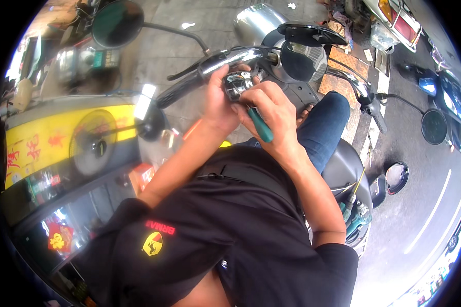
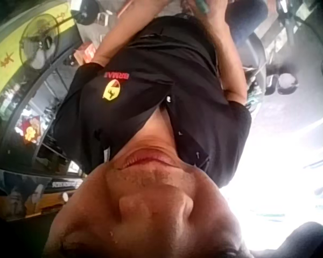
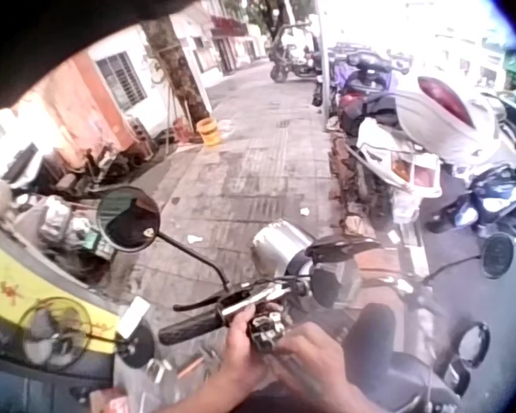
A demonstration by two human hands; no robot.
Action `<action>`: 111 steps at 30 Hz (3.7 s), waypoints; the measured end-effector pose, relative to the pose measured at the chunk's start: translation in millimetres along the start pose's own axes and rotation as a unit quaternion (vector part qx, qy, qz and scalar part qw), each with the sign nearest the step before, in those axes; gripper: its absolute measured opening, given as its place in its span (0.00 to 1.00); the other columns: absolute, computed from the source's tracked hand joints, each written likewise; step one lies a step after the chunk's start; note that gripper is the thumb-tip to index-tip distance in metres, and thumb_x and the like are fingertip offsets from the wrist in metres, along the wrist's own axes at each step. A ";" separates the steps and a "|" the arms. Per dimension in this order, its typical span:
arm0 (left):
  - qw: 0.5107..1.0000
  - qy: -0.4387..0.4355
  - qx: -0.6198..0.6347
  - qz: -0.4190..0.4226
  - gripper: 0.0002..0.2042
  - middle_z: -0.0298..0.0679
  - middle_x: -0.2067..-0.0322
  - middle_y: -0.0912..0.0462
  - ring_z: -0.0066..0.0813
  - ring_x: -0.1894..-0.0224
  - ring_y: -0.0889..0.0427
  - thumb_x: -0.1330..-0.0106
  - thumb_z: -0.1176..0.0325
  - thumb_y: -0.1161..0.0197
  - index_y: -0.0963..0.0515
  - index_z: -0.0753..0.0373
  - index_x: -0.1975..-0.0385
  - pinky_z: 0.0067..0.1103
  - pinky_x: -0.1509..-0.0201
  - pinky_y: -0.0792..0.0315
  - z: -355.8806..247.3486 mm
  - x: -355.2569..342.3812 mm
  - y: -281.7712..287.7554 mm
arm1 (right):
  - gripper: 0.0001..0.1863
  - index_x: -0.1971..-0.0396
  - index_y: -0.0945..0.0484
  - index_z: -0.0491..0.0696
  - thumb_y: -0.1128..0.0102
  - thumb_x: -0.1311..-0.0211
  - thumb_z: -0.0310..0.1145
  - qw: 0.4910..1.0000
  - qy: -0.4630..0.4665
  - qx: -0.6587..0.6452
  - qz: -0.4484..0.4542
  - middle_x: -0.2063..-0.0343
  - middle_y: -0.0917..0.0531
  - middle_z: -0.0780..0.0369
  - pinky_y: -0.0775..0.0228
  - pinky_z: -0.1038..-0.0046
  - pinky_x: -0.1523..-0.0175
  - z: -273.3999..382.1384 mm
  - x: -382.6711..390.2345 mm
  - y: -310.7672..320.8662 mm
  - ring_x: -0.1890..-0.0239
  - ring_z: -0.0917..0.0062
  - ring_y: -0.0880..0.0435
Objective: The person disassembles a small electronic component from a motorcycle, removes a screw using a tool, and then works with small parts by hand before beginning reassembly.
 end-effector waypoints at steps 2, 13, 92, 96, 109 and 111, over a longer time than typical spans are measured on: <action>1.000 -0.008 0.005 -0.004 0.19 0.44 0.68 0.17 0.33 0.65 0.17 0.29 0.50 0.51 0.24 0.62 0.58 0.28 0.58 0.23 0.8 0.3 1.8 | 0.12 0.68 0.21 0.45 0.27 0.53 0.24 1.000 0.003 0.002 0.002 0.70 0.20 0.61 0.26 0.68 0.62 0.4 -0.1 -1.8 0.67 0.67 0.19; 0.999 -0.026 0.004 -0.030 0.17 0.43 0.70 0.18 0.31 0.68 0.18 0.31 0.51 0.49 0.24 0.60 0.60 0.25 0.61 0.23 5.4 -1.3 -0.8 | 0.15 0.68 0.21 0.47 0.26 0.57 0.25 0.998 0.050 0.044 0.004 0.71 0.22 0.62 0.26 0.67 0.62 1.3 4.5 -4.2 0.68 0.65 0.21; 0.997 -0.050 0.044 0.049 0.21 0.35 0.60 0.18 0.22 0.59 0.18 0.26 0.46 0.49 0.23 0.60 0.55 0.22 0.54 0.22 16.3 5.0 13.0 | 0.13 0.60 0.17 0.47 0.31 0.47 0.24 0.988 0.060 0.107 0.098 0.64 0.20 0.58 0.24 0.69 0.61 -25.9 -34.7 -2.8 0.65 0.65 0.17; 0.996 -0.047 0.053 0.052 0.22 0.35 0.60 0.18 0.22 0.58 0.18 0.27 0.45 0.47 0.22 0.60 0.55 0.22 0.53 0.22 18.6 4.1 14.3 | 0.12 0.60 0.17 0.47 0.30 0.45 0.24 0.991 0.046 0.110 0.061 0.64 0.19 0.58 0.24 0.70 0.60 -29.1 -27.0 -4.4 0.64 0.66 0.17; 0.995 -0.067 0.046 0.055 0.22 0.34 0.62 0.19 0.20 0.61 0.20 0.29 0.44 0.43 0.22 0.60 0.57 0.18 0.56 0.24 14.9 6.3 11.6 | 0.16 0.59 0.17 0.47 0.30 0.50 0.23 0.986 0.065 0.127 0.083 0.62 0.20 0.57 0.24 0.67 0.58 -26.8 -29.4 -10.3 0.63 0.65 0.18; 0.995 -0.067 0.048 0.057 0.23 0.34 0.62 0.19 0.20 0.61 0.20 0.30 0.44 0.43 0.21 0.60 0.57 0.19 0.56 0.24 13.8 7.4 9.8 | 0.15 0.59 0.18 0.46 0.31 0.50 0.23 0.983 0.077 0.136 0.092 0.62 0.20 0.57 0.24 0.66 0.58 -25.4 -31.4 -10.3 0.63 0.64 0.18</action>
Point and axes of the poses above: each hand's wrist, its own x-axis away from the middle knuckle, its own y-axis out of the back of the hand, z = x × y, the point moved 3 cm from there along -x, towards the middle knuckle
